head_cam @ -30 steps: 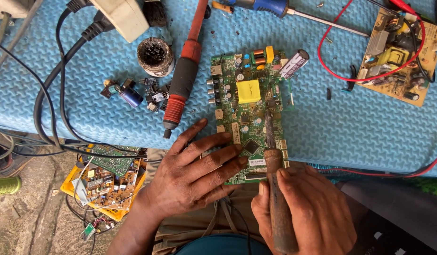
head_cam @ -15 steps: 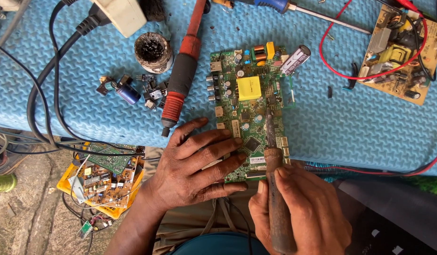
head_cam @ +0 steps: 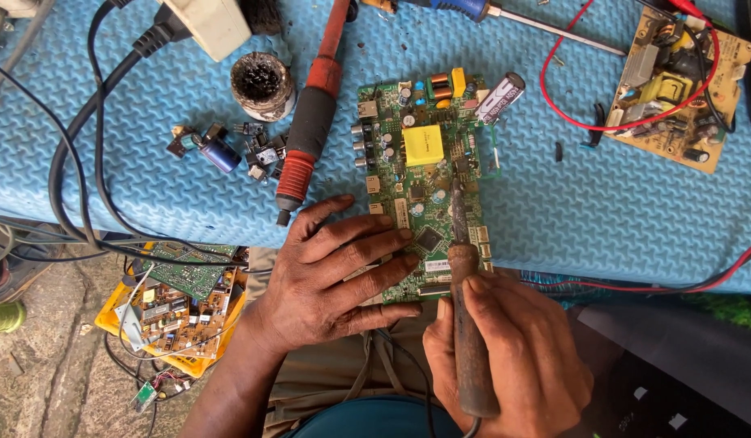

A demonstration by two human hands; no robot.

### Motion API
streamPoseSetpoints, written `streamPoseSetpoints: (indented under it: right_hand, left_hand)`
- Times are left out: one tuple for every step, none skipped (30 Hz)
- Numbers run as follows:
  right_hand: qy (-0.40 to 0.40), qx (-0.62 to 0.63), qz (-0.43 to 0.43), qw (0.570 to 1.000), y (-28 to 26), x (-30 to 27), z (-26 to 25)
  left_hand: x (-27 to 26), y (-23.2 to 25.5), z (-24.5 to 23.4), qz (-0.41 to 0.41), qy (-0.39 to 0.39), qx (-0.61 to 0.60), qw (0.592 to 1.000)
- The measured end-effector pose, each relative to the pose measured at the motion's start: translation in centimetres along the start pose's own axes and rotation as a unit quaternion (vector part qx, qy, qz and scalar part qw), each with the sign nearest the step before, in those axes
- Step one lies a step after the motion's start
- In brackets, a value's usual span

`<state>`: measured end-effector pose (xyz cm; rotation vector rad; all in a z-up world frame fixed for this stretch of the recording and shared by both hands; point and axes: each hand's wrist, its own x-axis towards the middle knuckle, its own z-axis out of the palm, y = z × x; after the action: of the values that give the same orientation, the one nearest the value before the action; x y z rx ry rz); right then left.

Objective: Soldering components on a green electronic circuit board using a soldering iron.

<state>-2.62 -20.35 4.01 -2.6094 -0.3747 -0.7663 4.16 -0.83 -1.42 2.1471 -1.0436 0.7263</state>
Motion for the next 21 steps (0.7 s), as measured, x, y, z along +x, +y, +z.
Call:
streamPoseSetpoints:
  right_hand:
    - [0.000, 0.000, -0.001, 1.000, -0.03, -0.17, 0.02]
    - [0.003, 0.003, 0.003, 1.000, -0.03, -0.28, 0.10]
    - [0.006, 0.005, 0.007, 1.000, -0.02, -0.38, 0.19]
    - [0.006, 0.006, 0.006, 1.000, -0.08, -0.39, 0.19]
    - [0.003, 0.003, 0.013, 1.000, -0.13, -0.41, 0.22]
    - [-0.002, 0.000, 0.020, 1.000, -0.21, -0.51, 0.18]
    - [-0.004, 0.000, 0.021, 1.000, -0.33, -0.40, 0.17]
    - [0.002, 0.001, 0.017, 1.000, -0.43, -0.27, 0.18]
    - [0.008, 0.001, 0.014, 1.000, -0.53, -0.11, 0.18]
    - [0.009, 0.000, 0.014, 1.000, -0.41, -0.04, 0.29]
    - [0.018, 0.001, 0.006, 1.000, -0.31, 0.02, 0.41]
    - [0.024, 0.004, -0.002, 1.000, -0.24, 0.00, 0.47]
    - [0.023, 0.005, -0.003, 1.000, -0.17, 0.00, 0.44]
    - [0.021, 0.005, -0.007, 1.000, -0.12, -0.02, 0.43]
    - [0.020, 0.005, -0.012, 1.000, -0.06, -0.02, 0.41]
    - [0.021, 0.003, -0.011, 1.000, -0.15, -0.02, 0.35]
    - [0.019, 0.001, -0.006, 1.000, -0.24, -0.01, 0.30]
    - [0.016, -0.001, -0.003, 1.000, -0.29, 0.05, 0.27]
    - [0.016, -0.001, -0.003, 1.000, -0.42, 0.14, 0.33]
    - [0.024, -0.001, 0.001, 1.000, -0.60, 0.18, 0.37]
    - [0.031, 0.000, 0.006, 1.000, -0.77, 0.22, 0.43]
  left_hand:
    - [-0.05, 0.09, -0.02, 0.000, 0.000, 0.000, 1.000]
    - [-0.04, 0.09, -0.02, -0.001, 0.000, -0.002, 1.000]
    - [-0.03, 0.06, -0.02, -0.002, 0.000, -0.005, 1.000]
    - [0.04, 0.04, -0.07, -0.002, 0.000, -0.004, 1.000]
    - [0.10, 0.00, -0.10, 0.000, 0.001, -0.005, 1.000]
    - [0.08, 0.06, -0.13, 0.000, 0.000, -0.008, 1.000]
    - [-0.01, 0.11, -0.15, -0.002, 0.000, -0.009, 1.000]
    - [0.00, 0.06, -0.11, -0.002, 0.001, -0.005, 1.000]
    - [0.03, 0.02, -0.08, -0.001, 0.002, -0.001, 1.000]
    - [0.11, -0.03, -0.08, 0.000, 0.003, -0.002, 1.000]
    - [0.16, -0.08, -0.09, 0.002, 0.004, -0.004, 1.000]
    - [0.09, 0.02, -0.13, 0.000, 0.003, -0.005, 1.000]
    - [0.08, 0.03, -0.13, -0.002, 0.003, -0.005, 1.000]
    - [0.10, -0.01, -0.13, 0.001, 0.004, -0.005, 1.000]
    - [0.15, -0.04, -0.12, 0.005, 0.005, -0.006, 1.000]
    - [0.11, -0.03, -0.09, 0.006, 0.005, -0.007, 1.000]
    - [0.09, -0.03, -0.07, 0.005, 0.005, -0.007, 1.000]
    - [0.05, -0.02, -0.05, 0.002, 0.005, -0.007, 1.000]
    - [0.13, -0.06, -0.06, 0.002, 0.006, -0.007, 1.000]
    - [0.13, -0.03, -0.10, 0.002, 0.003, -0.007, 1.000]
    - [0.12, -0.01, -0.12, 0.001, 0.000, -0.007, 1.000]
